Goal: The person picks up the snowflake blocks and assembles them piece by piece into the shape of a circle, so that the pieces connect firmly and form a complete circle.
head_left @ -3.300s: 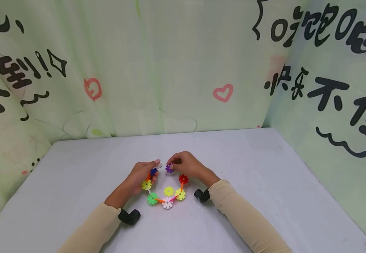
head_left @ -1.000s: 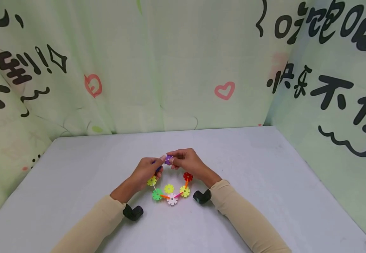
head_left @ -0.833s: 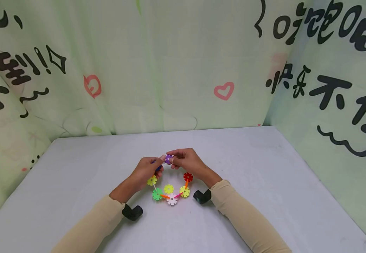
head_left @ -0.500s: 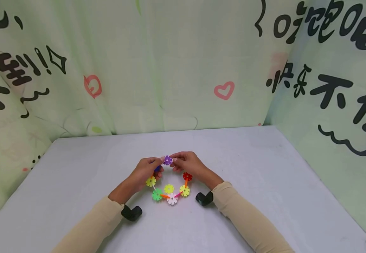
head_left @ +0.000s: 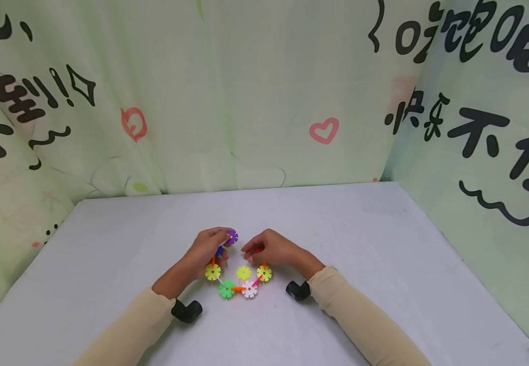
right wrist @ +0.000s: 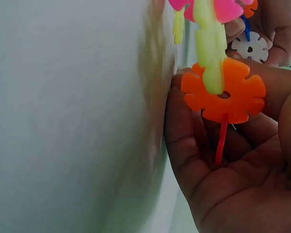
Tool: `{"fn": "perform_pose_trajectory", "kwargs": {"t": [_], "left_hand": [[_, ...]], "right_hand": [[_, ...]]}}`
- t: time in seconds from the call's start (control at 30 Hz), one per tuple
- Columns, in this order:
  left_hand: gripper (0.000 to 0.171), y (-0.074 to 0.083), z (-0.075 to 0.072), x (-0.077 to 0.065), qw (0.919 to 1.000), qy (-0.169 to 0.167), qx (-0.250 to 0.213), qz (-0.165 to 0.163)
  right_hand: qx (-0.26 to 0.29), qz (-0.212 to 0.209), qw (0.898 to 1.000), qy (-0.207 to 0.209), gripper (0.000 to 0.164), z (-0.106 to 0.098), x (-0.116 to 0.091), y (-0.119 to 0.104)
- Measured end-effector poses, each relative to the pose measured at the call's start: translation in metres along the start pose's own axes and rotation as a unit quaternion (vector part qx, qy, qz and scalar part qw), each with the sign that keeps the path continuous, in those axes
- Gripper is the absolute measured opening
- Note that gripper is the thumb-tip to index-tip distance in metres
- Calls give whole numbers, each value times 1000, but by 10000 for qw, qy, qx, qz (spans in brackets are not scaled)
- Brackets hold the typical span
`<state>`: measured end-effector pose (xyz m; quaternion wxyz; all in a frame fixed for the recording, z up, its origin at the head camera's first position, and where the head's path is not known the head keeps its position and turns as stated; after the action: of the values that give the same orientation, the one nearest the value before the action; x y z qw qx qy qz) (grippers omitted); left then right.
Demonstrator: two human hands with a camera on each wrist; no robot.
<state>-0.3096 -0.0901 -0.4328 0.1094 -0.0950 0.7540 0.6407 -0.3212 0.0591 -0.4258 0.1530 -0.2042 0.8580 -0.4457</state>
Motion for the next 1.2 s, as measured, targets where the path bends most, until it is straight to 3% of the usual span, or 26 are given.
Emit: {"fn": "perform_pose_trajectory", "kwargs": {"t": [0.13, 0.4, 0.57, 0.8, 1.2], "left_hand": [[29, -2, -2, -1, 10000, 29, -3, -76], [27, -5, -4, -1, 9999, 18, 114, -65], [26, -6, -2, -2, 9999, -75, 126, -43], [26, -11, 0, 0, 9998, -82, 169, -72], [27, -13, -1, -1, 9997, -70, 144, -196]], "right_hand": [[-24, 19, 9997, -225, 27, 4, -5, -3], [-254, -343, 9982, -432, 31, 14, -9, -14], [-505, -511, 9963, -466, 31, 17, -10, -18], [-555, -379, 9968, -434, 30, 21, -13, -19], [-1193, -570, 9898, -535, 20, 27, -12, -21]]}}
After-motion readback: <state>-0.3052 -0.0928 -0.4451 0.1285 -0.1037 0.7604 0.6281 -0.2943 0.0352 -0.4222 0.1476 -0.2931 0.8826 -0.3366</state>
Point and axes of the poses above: each hand's wrist, its own x-axis towards the middle knuckle, its own z-axis out of the palm, y = z × x, the point moved 8 cm from there along x, towards the middle knuckle, and after that the axes turned 8 degrees about y, right-handed, at the moved point
